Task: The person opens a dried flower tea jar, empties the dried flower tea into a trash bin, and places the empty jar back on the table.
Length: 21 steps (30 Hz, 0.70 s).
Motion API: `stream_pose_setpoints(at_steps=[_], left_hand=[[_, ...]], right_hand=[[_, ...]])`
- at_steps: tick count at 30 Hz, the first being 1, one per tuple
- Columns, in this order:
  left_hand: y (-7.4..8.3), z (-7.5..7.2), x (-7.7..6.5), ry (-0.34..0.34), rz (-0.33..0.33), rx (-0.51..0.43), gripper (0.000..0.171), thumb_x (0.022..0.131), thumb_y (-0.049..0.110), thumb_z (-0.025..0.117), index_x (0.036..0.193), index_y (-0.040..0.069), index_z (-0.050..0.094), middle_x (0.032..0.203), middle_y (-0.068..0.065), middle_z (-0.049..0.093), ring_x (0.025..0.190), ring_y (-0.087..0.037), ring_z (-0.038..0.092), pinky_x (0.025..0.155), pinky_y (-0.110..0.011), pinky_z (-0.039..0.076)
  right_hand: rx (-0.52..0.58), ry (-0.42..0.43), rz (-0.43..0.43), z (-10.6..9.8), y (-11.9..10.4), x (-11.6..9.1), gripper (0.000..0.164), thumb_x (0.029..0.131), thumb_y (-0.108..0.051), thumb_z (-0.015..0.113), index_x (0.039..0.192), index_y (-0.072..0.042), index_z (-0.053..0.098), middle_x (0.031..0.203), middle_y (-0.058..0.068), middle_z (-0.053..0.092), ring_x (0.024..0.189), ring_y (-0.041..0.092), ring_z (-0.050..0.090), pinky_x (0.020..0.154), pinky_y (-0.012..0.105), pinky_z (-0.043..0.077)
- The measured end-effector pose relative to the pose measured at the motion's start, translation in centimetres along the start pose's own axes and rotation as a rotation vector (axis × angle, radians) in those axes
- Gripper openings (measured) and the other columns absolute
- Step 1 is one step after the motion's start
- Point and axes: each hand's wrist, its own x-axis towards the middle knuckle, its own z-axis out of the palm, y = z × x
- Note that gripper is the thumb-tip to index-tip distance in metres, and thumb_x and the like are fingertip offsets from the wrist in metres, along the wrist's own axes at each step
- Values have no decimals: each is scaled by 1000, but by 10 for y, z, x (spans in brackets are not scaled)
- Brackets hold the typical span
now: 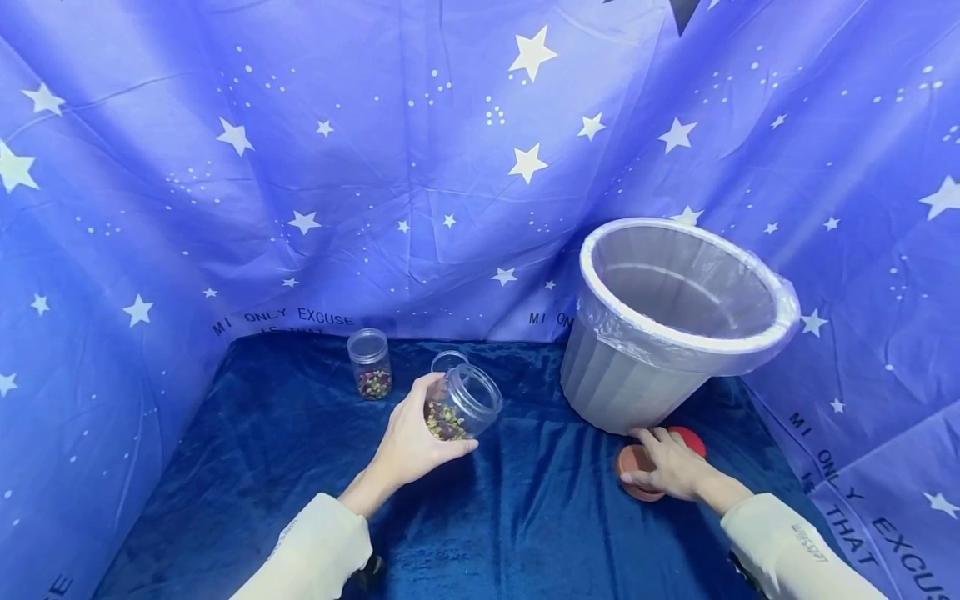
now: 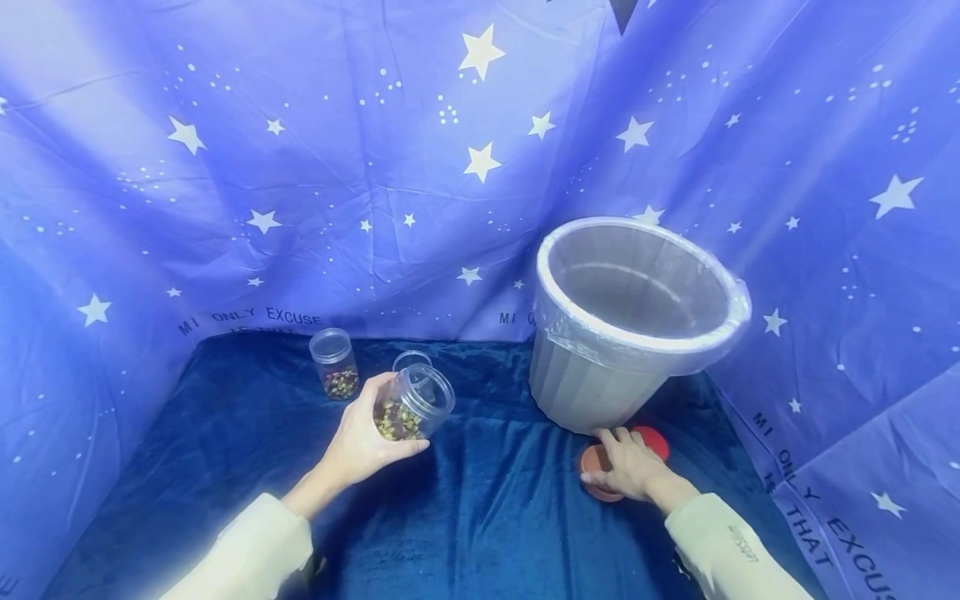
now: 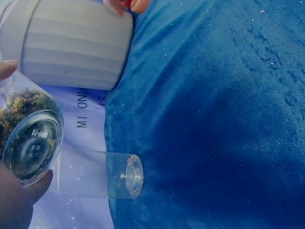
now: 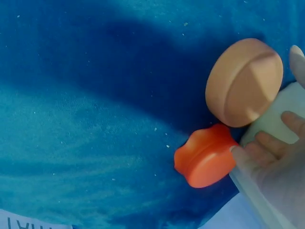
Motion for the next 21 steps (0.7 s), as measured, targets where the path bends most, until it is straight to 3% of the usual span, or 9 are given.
stream_pose_setpoints(at_steps=[5, 11, 21], left_hand=[[0, 0, 1, 2, 1, -3, 92, 59, 35, 92, 137, 19, 45, 123, -7, 65, 114, -32, 63, 93, -47, 52], [1, 0, 2, -1, -1, -15, 92, 59, 36, 92, 136, 19, 46, 123, -6, 65, 114, -32, 63, 93, -47, 51], [4, 1, 3, 4, -3, -11, 91, 59, 36, 92, 136, 20, 46, 123, -4, 65, 113, -23, 63, 94, -46, 51]], right_hand=[[19, 35, -48, -4, 0, 2, 62, 82, -47, 73, 121, 1, 61, 115, 24, 61, 105, 46, 58, 88, 59, 46], [36, 3, -59, -10, 1, 3, 56, 85, -46, 70, 113, 2, 65, 113, 24, 62, 106, 46, 58, 90, 59, 45], [-8, -25, 83, -24, 14, 2, 50, 83, -53, 70, 103, -7, 69, 100, 15, 67, 94, 36, 63, 77, 52, 52]])
